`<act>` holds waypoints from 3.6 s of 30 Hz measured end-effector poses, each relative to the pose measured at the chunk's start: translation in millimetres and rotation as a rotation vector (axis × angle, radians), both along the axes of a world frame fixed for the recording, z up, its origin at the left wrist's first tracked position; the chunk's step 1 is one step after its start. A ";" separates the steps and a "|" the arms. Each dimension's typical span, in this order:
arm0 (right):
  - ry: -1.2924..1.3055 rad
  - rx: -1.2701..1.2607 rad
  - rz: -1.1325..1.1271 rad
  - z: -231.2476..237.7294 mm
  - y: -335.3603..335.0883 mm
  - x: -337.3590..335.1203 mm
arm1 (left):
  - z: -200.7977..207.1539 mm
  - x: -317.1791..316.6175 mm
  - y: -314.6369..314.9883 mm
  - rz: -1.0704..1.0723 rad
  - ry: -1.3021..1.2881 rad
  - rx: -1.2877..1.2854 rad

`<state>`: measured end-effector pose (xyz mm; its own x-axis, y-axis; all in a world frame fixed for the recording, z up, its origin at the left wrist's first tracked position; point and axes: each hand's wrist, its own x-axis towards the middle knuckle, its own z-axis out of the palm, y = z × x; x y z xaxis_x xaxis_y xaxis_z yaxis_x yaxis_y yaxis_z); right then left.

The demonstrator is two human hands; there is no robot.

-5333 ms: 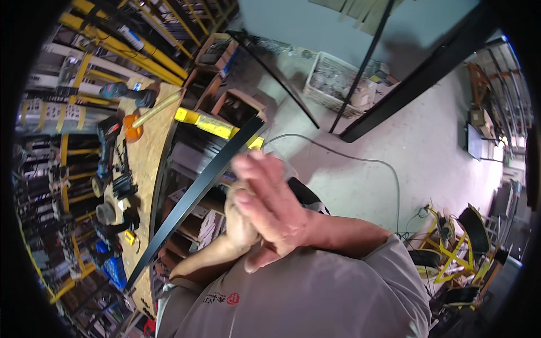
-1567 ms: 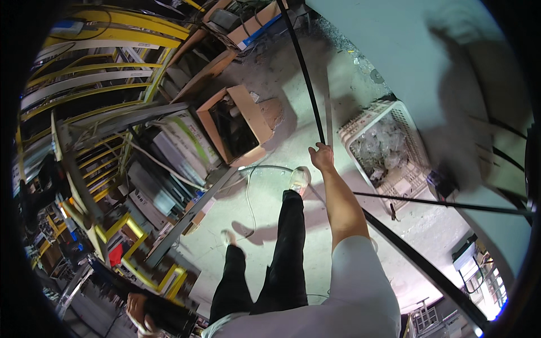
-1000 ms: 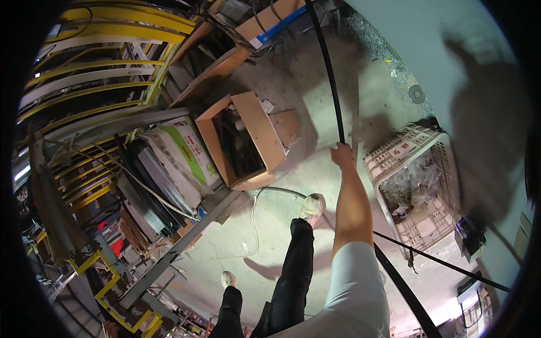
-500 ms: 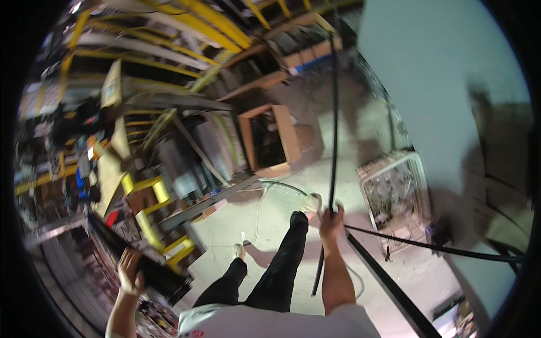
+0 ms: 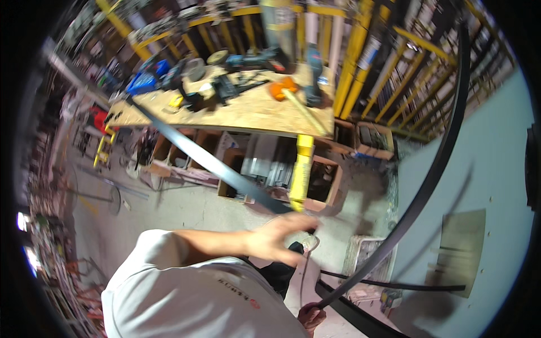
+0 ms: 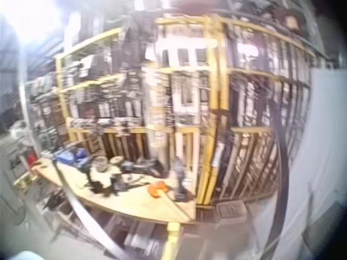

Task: The person holds a long black metal frame, then picks up a cordless drill to drill several holes into a smaller metal piece attached to the frame.

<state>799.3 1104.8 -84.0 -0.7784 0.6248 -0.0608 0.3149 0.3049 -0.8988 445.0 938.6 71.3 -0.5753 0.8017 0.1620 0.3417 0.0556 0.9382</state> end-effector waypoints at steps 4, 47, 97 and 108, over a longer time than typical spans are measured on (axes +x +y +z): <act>0.003 -0.333 0.418 83.4 -76.5 -84.0 | 17.8 75.8 -46.7 -0.162 -0.870 0.407; -0.362 0.906 0.976 230.5 -37.3 -240.9 | 128.6 -162.2 -409.0 0.390 1.523 -0.551; 0.003 0.833 0.880 142.3 -218.1 -402.6 | -53.4 -254.6 -475.6 0.096 0.741 -0.277; -0.044 0.819 0.688 147.0 -216.4 -414.6 | -39.6 -261.3 -462.5 0.135 0.552 -0.448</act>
<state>384.7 888.4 62.9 -0.9863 -0.0842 0.1418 -0.1276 0.9346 -0.3320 183.7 476.1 31.7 -0.6029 0.7871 0.1302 0.7225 0.4694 0.5076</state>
